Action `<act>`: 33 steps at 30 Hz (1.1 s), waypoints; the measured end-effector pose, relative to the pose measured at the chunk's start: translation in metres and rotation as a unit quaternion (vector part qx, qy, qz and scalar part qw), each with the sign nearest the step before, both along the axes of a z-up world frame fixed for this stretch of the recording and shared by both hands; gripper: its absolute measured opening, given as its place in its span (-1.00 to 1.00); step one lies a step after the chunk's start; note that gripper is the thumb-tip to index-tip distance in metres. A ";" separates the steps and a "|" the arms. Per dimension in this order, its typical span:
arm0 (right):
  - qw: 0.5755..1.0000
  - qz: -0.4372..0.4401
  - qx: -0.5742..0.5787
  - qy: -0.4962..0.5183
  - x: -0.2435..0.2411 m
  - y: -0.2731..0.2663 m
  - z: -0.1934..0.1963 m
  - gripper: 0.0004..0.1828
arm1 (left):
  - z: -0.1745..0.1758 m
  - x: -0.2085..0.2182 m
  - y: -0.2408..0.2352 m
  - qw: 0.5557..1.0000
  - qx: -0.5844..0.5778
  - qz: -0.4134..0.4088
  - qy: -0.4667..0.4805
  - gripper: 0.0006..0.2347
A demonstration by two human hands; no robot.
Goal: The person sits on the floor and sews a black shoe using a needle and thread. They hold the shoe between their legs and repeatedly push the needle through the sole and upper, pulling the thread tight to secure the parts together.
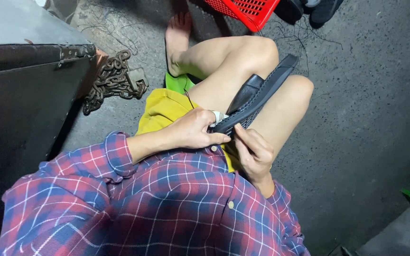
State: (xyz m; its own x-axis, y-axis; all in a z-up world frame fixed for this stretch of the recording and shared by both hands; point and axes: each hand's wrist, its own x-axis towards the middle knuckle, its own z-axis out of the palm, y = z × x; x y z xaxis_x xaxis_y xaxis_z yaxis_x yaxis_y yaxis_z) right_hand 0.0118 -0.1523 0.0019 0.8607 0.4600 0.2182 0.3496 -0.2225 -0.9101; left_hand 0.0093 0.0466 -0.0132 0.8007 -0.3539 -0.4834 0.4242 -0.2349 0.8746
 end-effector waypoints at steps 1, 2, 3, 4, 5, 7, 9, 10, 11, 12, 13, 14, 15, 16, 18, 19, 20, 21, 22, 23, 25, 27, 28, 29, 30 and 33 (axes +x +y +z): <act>1.000 -0.012 0.002 0.003 0.000 0.003 0.002 -0.70 | 0.002 0.001 0.001 1.000 0.008 -0.004 -0.007 -0.78; 1.000 -0.027 0.003 0.006 -0.001 0.007 0.005 -0.72 | 0.005 0.003 0.001 1.000 0.015 -0.009 -0.015 -0.75; 1.000 -0.029 0.004 0.005 -0.002 0.008 0.006 -0.72 | 0.003 0.004 0.000 1.000 0.016 -0.011 -0.015 -0.75; 0.999 -0.044 0.002 0.008 -0.003 0.009 0.007 -0.72 | 0.001 0.004 -0.002 0.999 0.018 -0.015 -0.027 -0.76; 0.998 -0.058 0.000 0.011 -0.004 0.010 0.008 -0.73 | -0.002 0.004 -0.003 0.999 0.021 -0.020 -0.039 -0.76; 0.998 -0.061 -0.014 -0.012 -0.001 0.015 0.015 -0.74 | 0.003 0.003 -0.002 0.998 0.023 -0.022 -0.053 -0.74; 0.997 -0.059 -0.027 -0.037 -0.002 0.016 0.017 -0.75 | 0.005 0.002 -0.004 0.997 0.026 -0.019 -0.069 -0.71; 0.996 -0.058 -0.037 -0.055 -0.002 0.015 0.015 -0.76 | 0.004 0.002 -0.005 0.996 0.033 -0.019 -0.085 -0.71; 0.995 -0.058 -0.047 -0.073 -0.002 0.014 0.013 -0.76 | 0.004 0.002 -0.005 0.994 0.039 -0.020 -0.101 -0.70; 0.995 -0.057 -0.045 -0.073 -0.001 0.016 0.014 -0.76 | -0.003 -0.001 -0.008 0.994 0.041 -0.019 -0.101 -0.70; 0.994 -0.063 -0.043 -0.072 -0.001 0.017 0.016 -0.77 | -0.009 -0.004 -0.011 0.991 0.056 -0.024 -0.123 -0.70; 0.994 -0.072 -0.041 -0.071 -0.001 0.018 0.017 -0.79 | -0.015 -0.007 -0.014 0.987 0.070 -0.031 -0.144 -0.69; 0.994 -0.073 -0.041 -0.071 -0.002 0.018 0.017 -0.79 | -0.014 -0.008 -0.015 0.986 0.071 -0.032 -0.145 -0.69; 0.993 -0.084 -0.041 -0.068 -0.002 0.018 0.015 -0.81 | -0.013 -0.008 -0.016 0.984 0.079 -0.032 -0.157 -0.68; 0.992 -0.098 -0.040 -0.064 -0.003 0.016 0.014 -0.83 | -0.008 -0.007 -0.015 0.981 0.087 -0.034 -0.169 -0.67; 0.993 -0.101 -0.032 -0.050 -0.003 0.015 0.014 -0.85 | -0.004 -0.007 -0.014 0.978 0.098 -0.048 -0.176 -0.67; 0.993 -0.105 -0.024 -0.037 -0.003 0.013 0.014 -0.86 | 0.000 -0.005 -0.013 0.975 0.110 -0.063 -0.185 -0.66; 0.993 -0.109 -0.023 -0.040 -0.003 0.008 0.012 -0.86 | 0.013 -0.001 -0.007 0.974 0.110 -0.067 -0.188 -0.66; 0.994 -0.105 -0.018 -0.036 -0.004 0.003 0.011 -0.85 | 0.026 0.004 -0.001 0.975 0.084 -0.065 -0.194 -0.64; 0.994 -0.100 -0.012 -0.033 -0.005 -0.002 0.009 -0.85 | 0.038 0.008 0.004 0.976 0.058 -0.063 -0.200 -0.60; 0.994 -0.100 -0.013 -0.029 -0.011 -0.007 0.005 -0.85 | 0.046 0.008 0.015 0.973 0.047 -0.041 -0.222 -0.66; 0.995 -0.095 -0.009 -0.025 -0.016 -0.009 0.001 -0.85 | 0.046 0.004 0.028 0.969 0.042 -0.014 -0.243 -0.70; 0.996 -0.088 0.006 -0.027 -0.017 -0.009 -0.001 -0.84 | 0.042 0.003 0.035 0.969 0.038 -0.018 -0.244 -0.76; 0.996 -0.080 0.021 -0.030 -0.018 -0.010 -0.003 -0.83 | 0.039 0.002 0.042 0.969 0.034 -0.022 -0.245 -0.82; 0.996 -0.084 0.023 -0.032 -0.020 -0.008 -0.004 -0.83 | 0.035 0.000 0.044 0.968 0.035 -0.026 -0.247 -0.82; 0.995 -0.083 0.039 -0.025 -0.028 -0.006 -0.007 -0.83 | 0.025 -0.008 0.052 0.930 0.167 -0.023 -0.326 -0.71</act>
